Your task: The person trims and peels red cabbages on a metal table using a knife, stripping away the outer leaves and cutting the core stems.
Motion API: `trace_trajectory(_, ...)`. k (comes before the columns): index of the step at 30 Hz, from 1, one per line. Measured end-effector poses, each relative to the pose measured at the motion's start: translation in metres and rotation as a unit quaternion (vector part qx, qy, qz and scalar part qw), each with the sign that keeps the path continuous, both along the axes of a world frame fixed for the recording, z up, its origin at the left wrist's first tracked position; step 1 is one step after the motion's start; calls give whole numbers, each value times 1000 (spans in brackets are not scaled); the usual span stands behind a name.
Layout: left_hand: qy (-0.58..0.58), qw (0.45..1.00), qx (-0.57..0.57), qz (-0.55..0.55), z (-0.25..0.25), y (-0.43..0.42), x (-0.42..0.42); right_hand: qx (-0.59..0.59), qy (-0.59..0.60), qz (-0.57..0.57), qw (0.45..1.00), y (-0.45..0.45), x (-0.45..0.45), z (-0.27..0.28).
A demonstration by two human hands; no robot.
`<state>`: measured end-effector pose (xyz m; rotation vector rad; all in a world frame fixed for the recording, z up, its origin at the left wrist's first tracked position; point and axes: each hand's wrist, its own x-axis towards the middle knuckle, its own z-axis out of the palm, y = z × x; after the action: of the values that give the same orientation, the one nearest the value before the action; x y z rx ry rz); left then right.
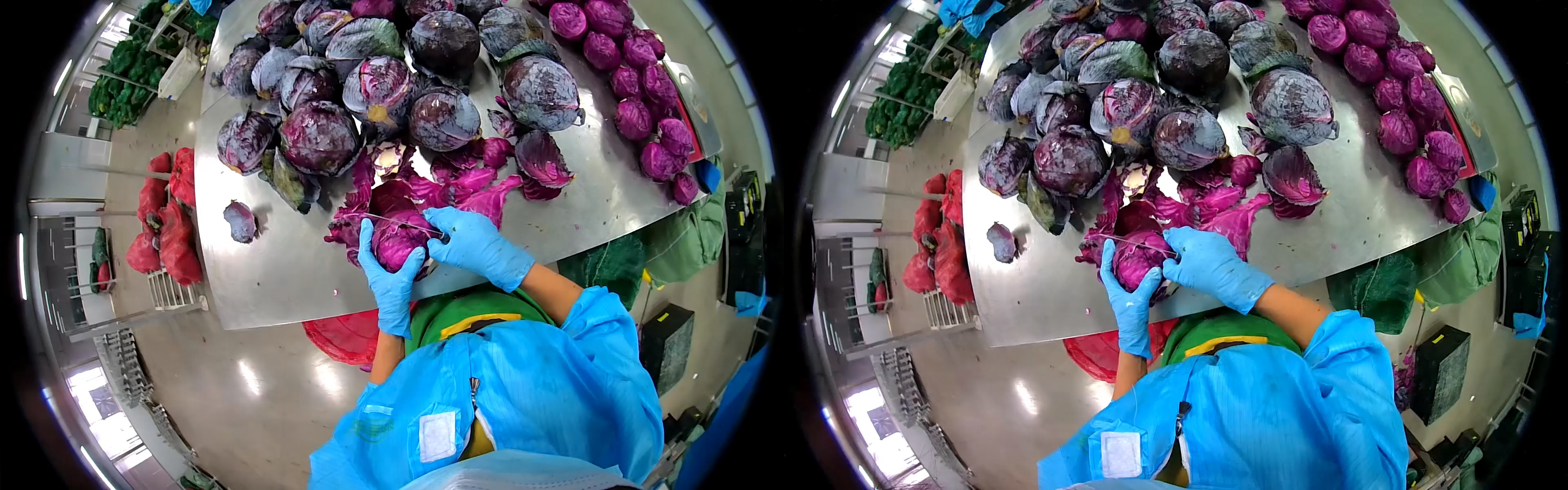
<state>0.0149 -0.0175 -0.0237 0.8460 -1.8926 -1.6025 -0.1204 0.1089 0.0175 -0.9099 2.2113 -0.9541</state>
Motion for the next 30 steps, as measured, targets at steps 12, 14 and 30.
trace_trajectory(12,-9,989,-150,1,-2,16,-2,-119,-72,-94,986,14,-18,-14)
trace_trajectory(14,-36,978,-206,-22,3,19,-3,-90,-110,-21,990,8,-29,-18)
trace_trajectory(30,-76,955,-258,-123,16,9,-14,-12,159,202,966,20,-48,-16)
